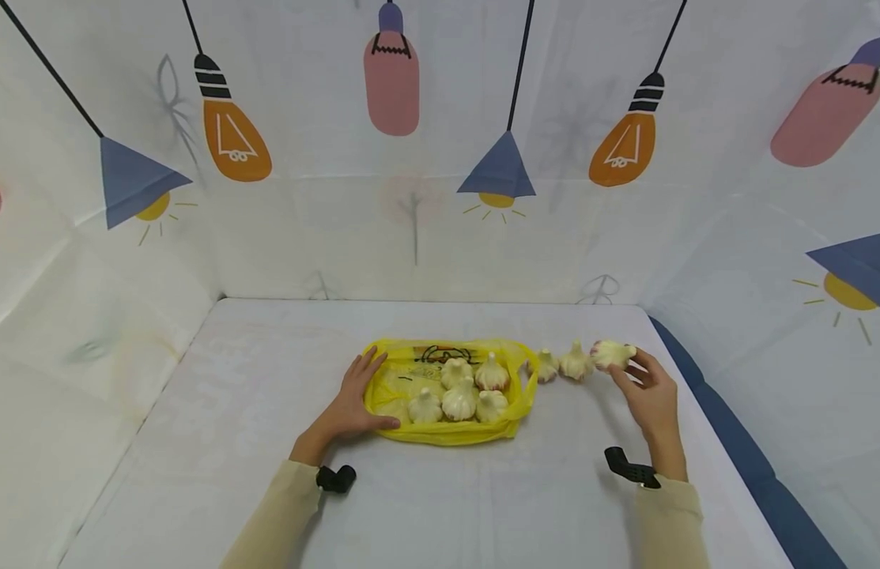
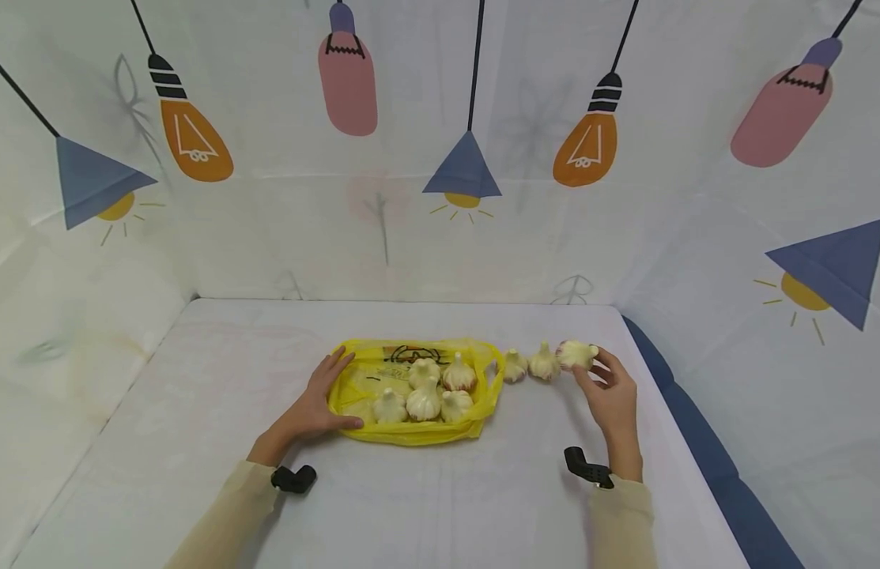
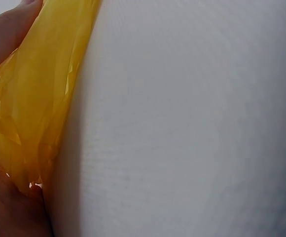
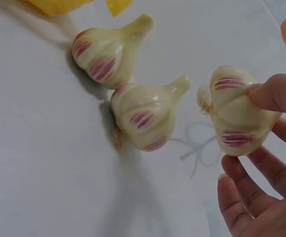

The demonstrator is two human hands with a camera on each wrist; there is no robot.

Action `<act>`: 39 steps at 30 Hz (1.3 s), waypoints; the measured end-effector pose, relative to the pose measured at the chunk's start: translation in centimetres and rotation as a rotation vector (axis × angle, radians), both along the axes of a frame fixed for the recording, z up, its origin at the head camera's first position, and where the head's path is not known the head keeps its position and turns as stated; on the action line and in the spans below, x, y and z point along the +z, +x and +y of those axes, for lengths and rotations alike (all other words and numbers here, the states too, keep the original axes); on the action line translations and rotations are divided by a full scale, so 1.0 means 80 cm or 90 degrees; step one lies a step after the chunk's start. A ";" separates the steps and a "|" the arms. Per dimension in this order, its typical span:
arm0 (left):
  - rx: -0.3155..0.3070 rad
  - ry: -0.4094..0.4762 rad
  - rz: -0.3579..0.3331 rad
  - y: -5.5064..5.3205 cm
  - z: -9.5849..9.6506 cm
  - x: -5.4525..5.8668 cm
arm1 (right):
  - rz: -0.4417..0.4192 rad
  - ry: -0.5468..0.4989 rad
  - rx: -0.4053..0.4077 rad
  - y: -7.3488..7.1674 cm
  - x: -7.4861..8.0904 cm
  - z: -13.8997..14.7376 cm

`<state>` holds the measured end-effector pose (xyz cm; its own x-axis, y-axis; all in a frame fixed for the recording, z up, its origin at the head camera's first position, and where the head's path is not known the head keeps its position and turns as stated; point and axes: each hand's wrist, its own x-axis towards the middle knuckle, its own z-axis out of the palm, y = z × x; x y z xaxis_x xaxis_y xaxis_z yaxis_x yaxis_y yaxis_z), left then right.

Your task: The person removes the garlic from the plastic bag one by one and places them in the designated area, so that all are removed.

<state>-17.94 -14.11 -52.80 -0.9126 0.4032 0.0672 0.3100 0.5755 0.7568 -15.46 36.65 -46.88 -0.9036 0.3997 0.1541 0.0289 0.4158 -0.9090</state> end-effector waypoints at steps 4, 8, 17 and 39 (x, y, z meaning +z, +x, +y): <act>0.000 -0.009 0.011 -0.002 0.000 -0.003 | 0.004 0.004 0.003 0.002 -0.001 0.005; 0.000 -0.010 0.009 -0.003 0.000 -0.005 | -0.001 0.006 -0.010 0.002 -0.004 0.010; -0.001 -0.006 0.016 -0.002 0.000 -0.006 | 0.001 0.000 -0.028 -0.005 -0.018 0.017; 0.004 0.004 0.014 -0.001 0.001 -0.004 | -0.128 0.107 -0.036 -0.004 -0.032 0.020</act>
